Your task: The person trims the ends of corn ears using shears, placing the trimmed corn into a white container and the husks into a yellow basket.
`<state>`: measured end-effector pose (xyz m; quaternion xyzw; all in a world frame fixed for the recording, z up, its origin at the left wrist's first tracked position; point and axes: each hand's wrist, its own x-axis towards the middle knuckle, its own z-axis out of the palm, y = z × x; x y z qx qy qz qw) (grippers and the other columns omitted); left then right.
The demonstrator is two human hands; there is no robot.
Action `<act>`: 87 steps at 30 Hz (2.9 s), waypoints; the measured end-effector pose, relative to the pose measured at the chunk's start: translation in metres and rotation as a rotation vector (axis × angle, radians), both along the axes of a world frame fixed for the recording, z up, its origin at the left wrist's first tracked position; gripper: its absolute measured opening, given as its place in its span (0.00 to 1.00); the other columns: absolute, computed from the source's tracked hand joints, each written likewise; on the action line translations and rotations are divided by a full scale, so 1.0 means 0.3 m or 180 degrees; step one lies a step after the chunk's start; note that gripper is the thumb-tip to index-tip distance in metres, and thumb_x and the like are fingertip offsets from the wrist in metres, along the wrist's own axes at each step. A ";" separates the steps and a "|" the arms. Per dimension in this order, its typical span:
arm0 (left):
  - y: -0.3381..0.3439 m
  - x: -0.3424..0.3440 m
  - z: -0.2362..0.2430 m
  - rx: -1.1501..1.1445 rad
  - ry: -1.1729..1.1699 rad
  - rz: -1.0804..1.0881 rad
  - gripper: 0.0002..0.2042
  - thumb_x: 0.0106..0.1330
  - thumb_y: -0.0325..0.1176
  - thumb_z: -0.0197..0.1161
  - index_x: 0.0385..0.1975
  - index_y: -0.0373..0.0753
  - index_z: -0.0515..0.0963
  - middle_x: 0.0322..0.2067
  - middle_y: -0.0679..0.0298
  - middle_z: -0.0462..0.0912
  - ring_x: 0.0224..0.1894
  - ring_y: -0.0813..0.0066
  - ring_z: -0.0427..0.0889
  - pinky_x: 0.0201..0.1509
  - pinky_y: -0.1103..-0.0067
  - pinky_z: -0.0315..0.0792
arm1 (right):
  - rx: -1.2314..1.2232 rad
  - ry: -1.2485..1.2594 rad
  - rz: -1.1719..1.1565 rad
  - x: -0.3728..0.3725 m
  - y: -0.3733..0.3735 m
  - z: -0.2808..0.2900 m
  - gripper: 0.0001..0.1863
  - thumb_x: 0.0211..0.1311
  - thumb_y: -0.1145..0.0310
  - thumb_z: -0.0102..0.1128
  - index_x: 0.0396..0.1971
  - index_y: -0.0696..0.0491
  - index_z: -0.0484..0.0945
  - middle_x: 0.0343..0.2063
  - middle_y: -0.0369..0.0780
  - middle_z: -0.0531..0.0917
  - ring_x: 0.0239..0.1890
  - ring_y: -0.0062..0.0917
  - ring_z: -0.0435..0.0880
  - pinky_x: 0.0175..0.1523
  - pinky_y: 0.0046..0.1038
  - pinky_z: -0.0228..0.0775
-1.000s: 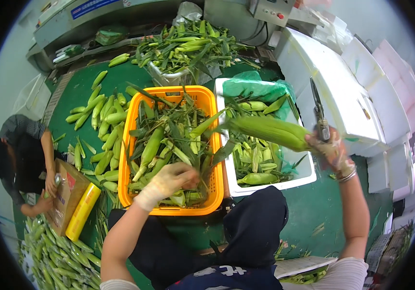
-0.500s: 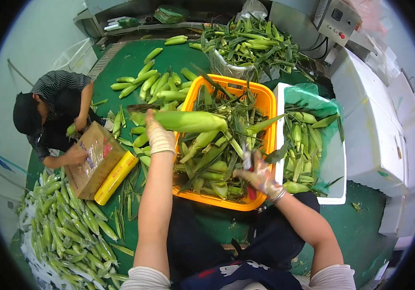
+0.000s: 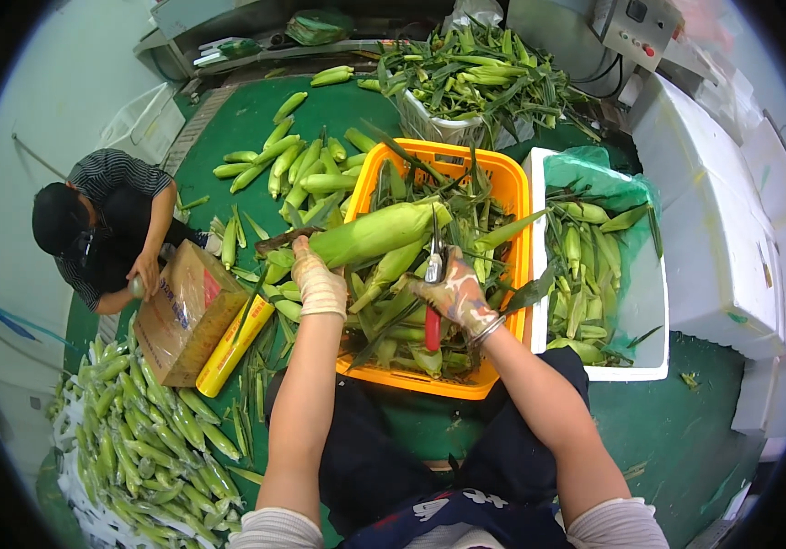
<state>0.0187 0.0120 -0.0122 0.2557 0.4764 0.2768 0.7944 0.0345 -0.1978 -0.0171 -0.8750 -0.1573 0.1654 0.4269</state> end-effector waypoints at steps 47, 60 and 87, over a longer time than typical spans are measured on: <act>-0.081 -0.017 0.166 0.5609 0.2774 -0.3621 0.31 0.47 0.45 0.69 0.50 0.37 0.69 0.42 0.53 0.80 0.41 0.59 0.81 0.45 0.70 0.75 | -0.1073 -0.0096 0.1318 -0.074 -0.149 0.069 0.45 0.43 0.40 0.65 0.52 0.62 0.65 0.45 0.53 0.72 0.50 0.43 0.72 0.58 0.35 0.64; 0.077 -0.128 0.061 0.0696 -0.1208 -0.4878 0.23 0.47 0.32 0.64 0.43 0.28 0.71 0.27 0.53 0.79 0.27 0.61 0.81 0.30 0.70 0.77 | 0.1956 0.2436 0.0075 0.003 -0.172 0.084 0.15 0.47 0.69 0.70 0.30 0.56 0.73 0.19 0.34 0.75 0.16 0.20 0.74 0.20 0.23 0.70; 0.625 0.235 -0.331 0.1211 -0.0028 -0.1485 0.27 0.66 0.41 0.56 0.61 0.33 0.60 0.56 0.52 0.69 0.56 0.58 0.72 0.55 0.71 0.74 | -0.2002 0.1340 -0.0297 0.207 -1.460 -0.606 0.30 0.44 0.56 0.66 0.45 0.59 0.71 0.38 0.52 0.80 0.41 0.42 0.80 0.45 0.37 0.72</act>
